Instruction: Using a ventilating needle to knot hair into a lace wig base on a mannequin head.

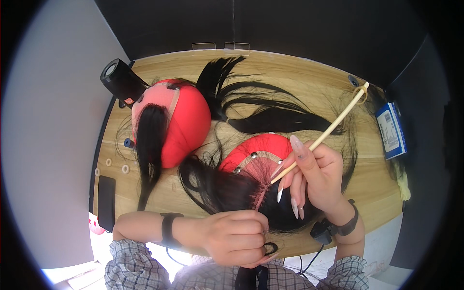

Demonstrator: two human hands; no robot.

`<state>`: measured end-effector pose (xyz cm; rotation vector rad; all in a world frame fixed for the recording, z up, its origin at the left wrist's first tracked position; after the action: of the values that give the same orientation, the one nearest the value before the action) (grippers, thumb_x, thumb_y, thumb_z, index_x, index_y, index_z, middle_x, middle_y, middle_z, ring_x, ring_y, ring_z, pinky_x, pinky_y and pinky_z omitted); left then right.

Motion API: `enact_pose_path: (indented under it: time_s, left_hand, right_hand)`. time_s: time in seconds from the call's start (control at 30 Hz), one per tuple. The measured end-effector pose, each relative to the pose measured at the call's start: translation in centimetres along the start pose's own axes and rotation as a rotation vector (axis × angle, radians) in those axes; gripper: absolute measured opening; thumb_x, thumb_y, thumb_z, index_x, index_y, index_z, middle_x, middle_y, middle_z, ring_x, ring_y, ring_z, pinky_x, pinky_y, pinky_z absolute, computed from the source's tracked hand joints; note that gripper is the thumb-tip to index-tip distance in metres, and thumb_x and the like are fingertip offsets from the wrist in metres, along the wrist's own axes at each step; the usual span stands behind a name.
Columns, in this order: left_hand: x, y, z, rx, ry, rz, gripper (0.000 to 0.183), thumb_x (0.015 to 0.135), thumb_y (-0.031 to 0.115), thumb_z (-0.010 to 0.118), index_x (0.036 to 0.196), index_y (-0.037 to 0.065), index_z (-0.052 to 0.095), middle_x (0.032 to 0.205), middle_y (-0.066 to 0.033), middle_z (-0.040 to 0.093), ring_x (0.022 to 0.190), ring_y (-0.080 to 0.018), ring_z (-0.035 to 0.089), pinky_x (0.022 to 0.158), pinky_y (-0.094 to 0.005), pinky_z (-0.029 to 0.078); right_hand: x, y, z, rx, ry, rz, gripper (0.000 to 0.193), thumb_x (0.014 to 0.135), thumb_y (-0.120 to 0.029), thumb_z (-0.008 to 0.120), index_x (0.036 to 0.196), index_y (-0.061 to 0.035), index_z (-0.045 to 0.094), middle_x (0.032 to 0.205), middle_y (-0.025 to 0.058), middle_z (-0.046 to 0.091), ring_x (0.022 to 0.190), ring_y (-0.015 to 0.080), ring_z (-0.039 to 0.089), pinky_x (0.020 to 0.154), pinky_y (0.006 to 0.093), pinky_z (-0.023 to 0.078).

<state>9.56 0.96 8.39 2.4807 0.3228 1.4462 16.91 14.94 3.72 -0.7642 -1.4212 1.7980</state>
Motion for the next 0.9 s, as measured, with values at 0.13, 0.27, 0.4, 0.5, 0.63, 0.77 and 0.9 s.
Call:
enact_pose_path:
  time_s: [0.13,0.27,0.4,0.5,0.63,0.77,0.9]
  left_hand:
    - [0.0,0.1,-0.1,0.006,-0.001,0.01,0.016,0.084,0.008,0.065,0.071,0.0,0.061,0.069,-0.0074,0.054,0.063,-0.0201,0.055,0.07,-0.0347,0.056]
    - [-0.1,0.1,-0.3,-0.001,0.016,0.005,0.016,0.084,0.008,0.065,0.07,0.0,0.061,0.068,-0.0071,0.054,0.063,-0.0199,0.054,0.069,-0.0342,0.056]
    - [0.1,0.2,-0.6,-0.006,0.061,-0.001,0.017,0.08,0.004,0.066,0.067,0.001,0.056,0.066,-0.0069,0.05,0.061,-0.0208,0.051,0.065,-0.0348,0.053]
    - [-0.2,0.2,-0.9,0.011,0.068,0.001,0.017,0.08,0.004,0.066,0.067,0.001,0.056,0.066,-0.0067,0.051,0.062,-0.0208,0.051,0.064,-0.0345,0.053]
    - [-0.3,0.2,-0.6,0.028,0.027,0.012,0.015,0.082,0.008,0.064,0.07,0.0,0.062,0.069,-0.0063,0.055,0.064,-0.0195,0.054,0.066,-0.033,0.054]
    - [-0.2,0.3,-0.5,0.019,0.024,0.015,0.014,0.081,0.008,0.065,0.07,0.0,0.061,0.069,-0.0064,0.054,0.064,-0.0196,0.054,0.066,-0.0332,0.054]
    - [0.0,0.3,-0.8,-0.02,0.091,0.005,0.021,0.077,0.002,0.069,0.067,0.002,0.051,0.065,-0.006,0.045,0.057,-0.0207,0.046,0.064,-0.0367,0.05]
  right_hand:
    - [-0.1,0.1,-0.1,0.002,0.017,0.004,0.033,0.1,-0.023,0.052,0.091,0.0066,0.063,0.067,0.0146,0.065,0.04,0.0107,0.056,0.033,0.0193,0.039]
    - [-0.1,0.0,-0.2,-0.007,0.034,-0.002,0.034,0.1,-0.025,0.053,0.09,0.0064,0.063,0.066,0.0147,0.064,0.04,0.0109,0.056,0.033,0.0194,0.039]
    - [-0.1,0.1,-0.4,-0.019,0.043,-0.007,0.035,0.099,-0.026,0.054,0.09,0.0066,0.063,0.066,0.0146,0.064,0.04,0.0109,0.057,0.033,0.0195,0.039]
    - [-0.1,-0.1,-0.3,-0.027,0.049,-0.013,0.034,0.1,-0.024,0.053,0.089,0.0066,0.063,0.065,0.0144,0.064,0.04,0.011,0.057,0.032,0.0196,0.038]
    - [-0.1,0.2,-0.2,-0.016,0.01,-0.017,0.031,0.1,-0.021,0.052,0.091,0.0067,0.062,0.07,0.0154,0.066,0.041,0.0105,0.057,0.034,0.0191,0.039]
    - [-0.3,-0.1,0.4,0.0,-0.069,-0.094,0.026,0.101,-0.017,0.047,0.093,0.0038,0.06,0.074,0.0124,0.065,0.048,0.006,0.055,0.04,0.0168,0.04]
    - [-0.7,-0.5,1.0,-0.079,-0.141,-0.184,0.024,0.102,-0.015,0.045,0.093,0.0008,0.06,0.072,0.0071,0.063,0.05,0.0031,0.052,0.045,0.016,0.04]
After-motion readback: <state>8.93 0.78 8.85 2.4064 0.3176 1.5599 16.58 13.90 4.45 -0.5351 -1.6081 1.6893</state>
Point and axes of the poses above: each hand's wrist, its own x-axis towards the middle knuckle, its own z-axis out of the palm, y = z × x, the point moved 10 cm from there along x, towards the middle knuckle
